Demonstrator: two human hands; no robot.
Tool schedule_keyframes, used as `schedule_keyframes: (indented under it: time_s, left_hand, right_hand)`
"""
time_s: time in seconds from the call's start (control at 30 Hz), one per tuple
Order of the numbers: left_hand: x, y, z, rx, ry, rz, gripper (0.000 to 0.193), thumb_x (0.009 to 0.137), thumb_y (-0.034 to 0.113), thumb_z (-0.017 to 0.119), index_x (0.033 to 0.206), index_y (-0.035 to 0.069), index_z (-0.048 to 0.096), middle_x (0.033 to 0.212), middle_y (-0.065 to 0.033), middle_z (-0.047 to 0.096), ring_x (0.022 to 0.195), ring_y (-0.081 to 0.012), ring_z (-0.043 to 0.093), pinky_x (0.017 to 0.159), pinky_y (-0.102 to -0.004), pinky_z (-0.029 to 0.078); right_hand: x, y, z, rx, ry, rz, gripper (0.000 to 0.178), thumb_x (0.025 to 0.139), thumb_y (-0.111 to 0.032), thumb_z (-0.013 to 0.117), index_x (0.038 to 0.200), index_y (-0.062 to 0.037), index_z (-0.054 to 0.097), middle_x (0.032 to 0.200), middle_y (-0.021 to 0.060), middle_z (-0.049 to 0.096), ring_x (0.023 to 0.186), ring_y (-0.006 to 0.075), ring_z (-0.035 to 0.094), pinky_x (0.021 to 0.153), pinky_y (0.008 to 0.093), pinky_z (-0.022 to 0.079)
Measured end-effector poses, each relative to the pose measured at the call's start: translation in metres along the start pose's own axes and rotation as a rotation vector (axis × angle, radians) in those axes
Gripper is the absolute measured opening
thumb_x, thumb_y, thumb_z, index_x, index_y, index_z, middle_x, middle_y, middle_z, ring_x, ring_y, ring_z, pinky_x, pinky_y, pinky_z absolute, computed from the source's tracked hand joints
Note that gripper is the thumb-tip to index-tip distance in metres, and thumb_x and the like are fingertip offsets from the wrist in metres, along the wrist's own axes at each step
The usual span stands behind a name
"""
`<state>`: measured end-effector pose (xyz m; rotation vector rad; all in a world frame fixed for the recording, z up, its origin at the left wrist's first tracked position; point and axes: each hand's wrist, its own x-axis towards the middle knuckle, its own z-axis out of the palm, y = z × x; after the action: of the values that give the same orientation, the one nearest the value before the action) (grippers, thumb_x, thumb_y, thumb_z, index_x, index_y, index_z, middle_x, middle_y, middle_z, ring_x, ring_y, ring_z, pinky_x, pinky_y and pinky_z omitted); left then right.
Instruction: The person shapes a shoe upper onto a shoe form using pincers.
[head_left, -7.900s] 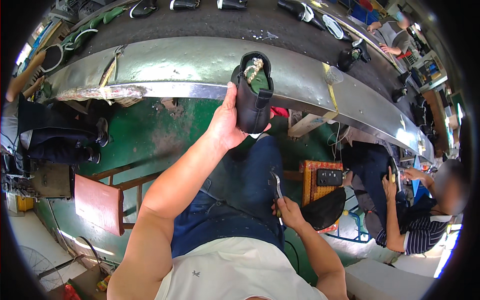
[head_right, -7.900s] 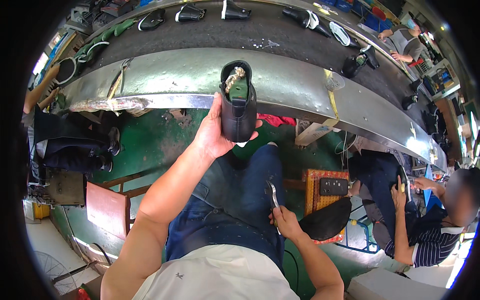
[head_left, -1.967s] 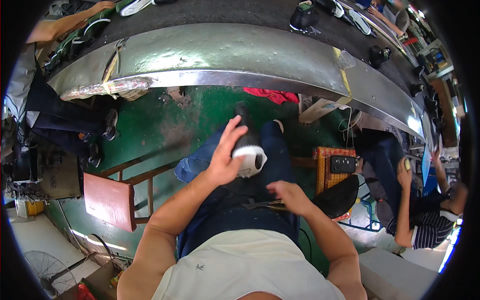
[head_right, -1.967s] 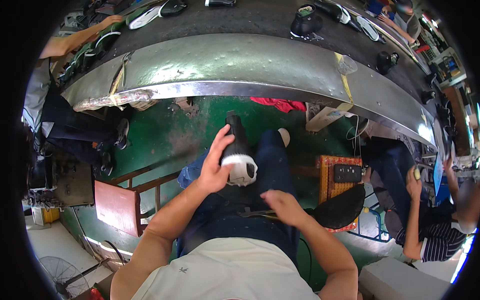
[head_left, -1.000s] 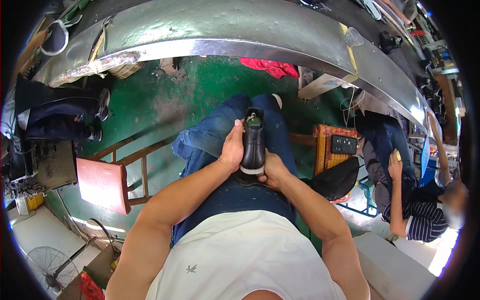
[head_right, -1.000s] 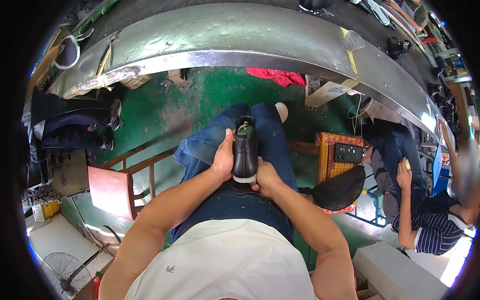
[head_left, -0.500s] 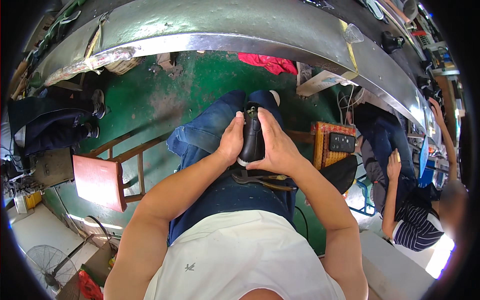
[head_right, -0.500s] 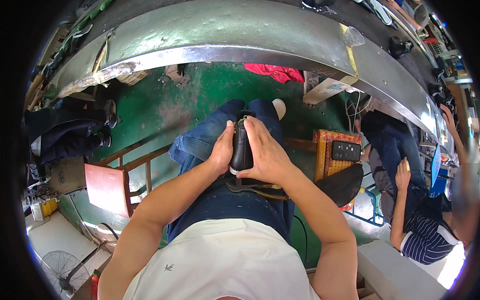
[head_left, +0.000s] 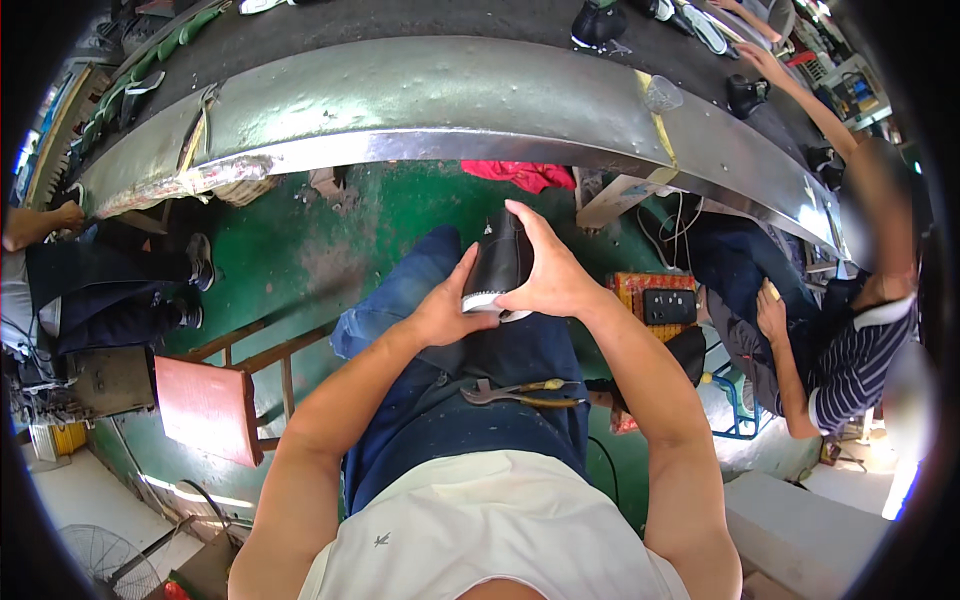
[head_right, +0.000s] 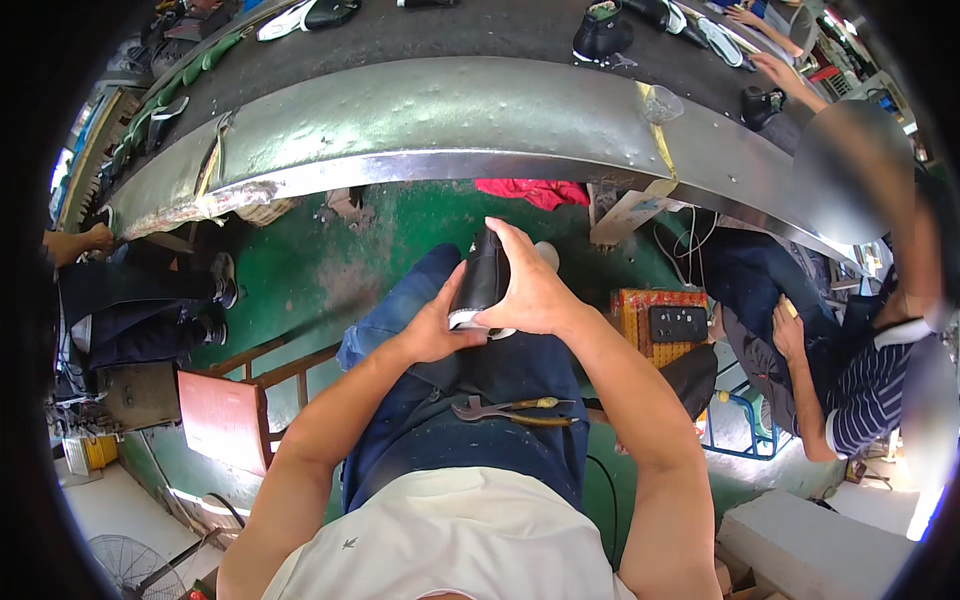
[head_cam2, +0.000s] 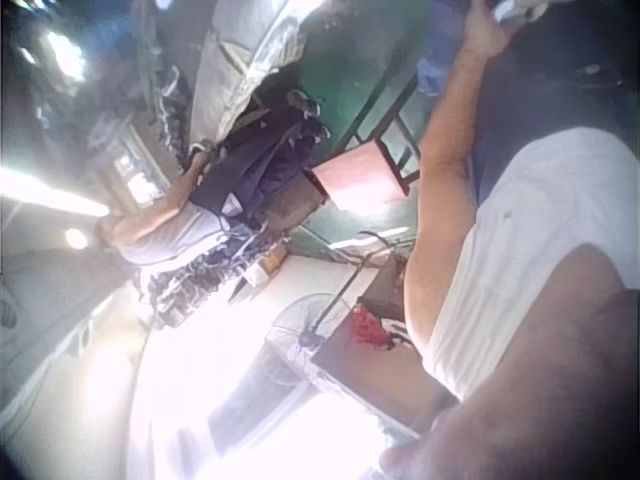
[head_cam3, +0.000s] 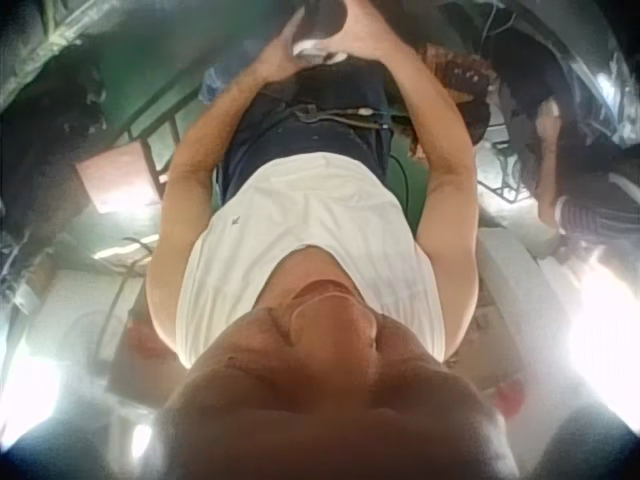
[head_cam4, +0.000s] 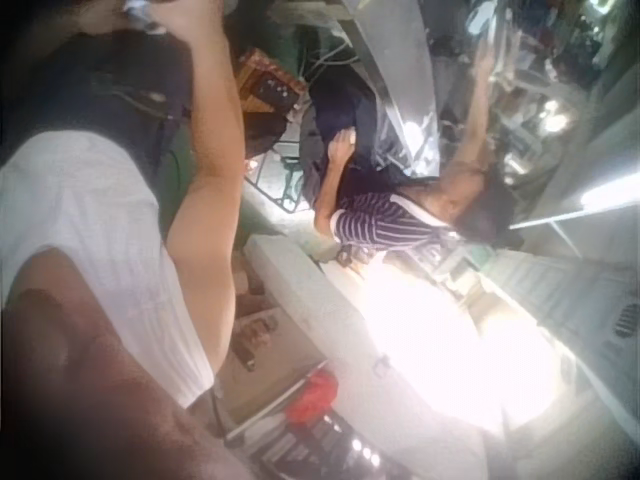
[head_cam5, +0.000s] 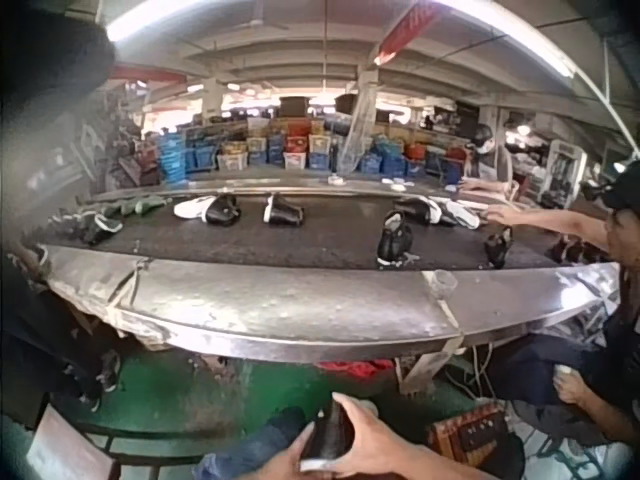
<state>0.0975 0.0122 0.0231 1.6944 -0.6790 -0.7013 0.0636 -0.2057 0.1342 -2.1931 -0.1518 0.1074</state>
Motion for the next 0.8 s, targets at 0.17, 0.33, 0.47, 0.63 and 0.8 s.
schedule_keyframes:
  time_s: [0.17,0.33,0.47,0.63,0.8]
  left_hand:
    - [-0.002,0.043,-0.001,-0.185,0.055,-0.040,0.106,0.082,0.015,0.086,0.161,-0.003,0.017,0.150,-0.0205,0.050,0.136,-0.0249,0.051,0.114,-0.0335,0.040]
    - [-0.011,0.062,-0.006,-0.418,0.007,-0.151,0.084,0.086,0.016,0.084,0.153,-0.004,0.036,0.135,-0.0103,0.062,0.123,-0.0182,0.059,0.108,-0.0337,0.046]
    - [-0.014,0.055,-0.007,-0.518,-0.064,-0.358,0.072,0.088,0.020,0.083,0.146,-0.005,0.046,0.128,-0.0103,0.066,0.116,-0.0184,0.063,0.104,-0.0350,0.049]
    - [-0.019,0.037,-0.007,-0.813,-0.078,-0.344,0.064,0.090,0.028,0.081,0.139,-0.002,0.053,0.124,-0.0110,0.068,0.110,-0.0208,0.067,0.096,-0.0377,0.054]
    - [-0.025,0.057,-0.033,-1.239,-0.139,-0.198,0.073,0.091,0.044,0.076,0.145,0.003,0.051,0.133,-0.0136,0.066,0.120,-0.0275,0.065,0.106,-0.0465,0.050]
  right_hand:
    - [-0.051,0.018,0.001,-0.016,0.283,0.043,0.093,0.079,-0.030,0.084,0.152,-0.0002,0.034,0.146,0.0251,0.047,0.136,0.0356,0.049,0.111,0.0431,0.042]
    - [-0.165,0.034,0.037,-0.255,-0.222,0.173,0.059,0.082,-0.046,0.081,0.117,-0.0028,0.061,0.112,0.0199,0.063,0.110,0.0397,0.061,0.094,0.0467,0.052]
    - [-0.174,0.010,0.039,-0.460,-0.411,0.214,0.052,0.084,-0.042,0.078,0.117,-0.0038,0.063,0.110,0.0186,0.064,0.105,0.0373,0.063,0.092,0.0460,0.052]
    - [-0.179,0.030,0.031,-0.406,-0.458,0.165,0.051,0.082,-0.034,0.078,0.119,-0.0033,0.063,0.109,0.0170,0.065,0.105,0.0378,0.063,0.091,0.0454,0.053]
    - [-0.173,0.046,0.023,-0.132,-0.570,0.370,0.057,0.075,-0.020,0.072,0.126,0.0000,0.060,0.115,0.0181,0.066,0.109,0.0344,0.065,0.092,0.0423,0.053]
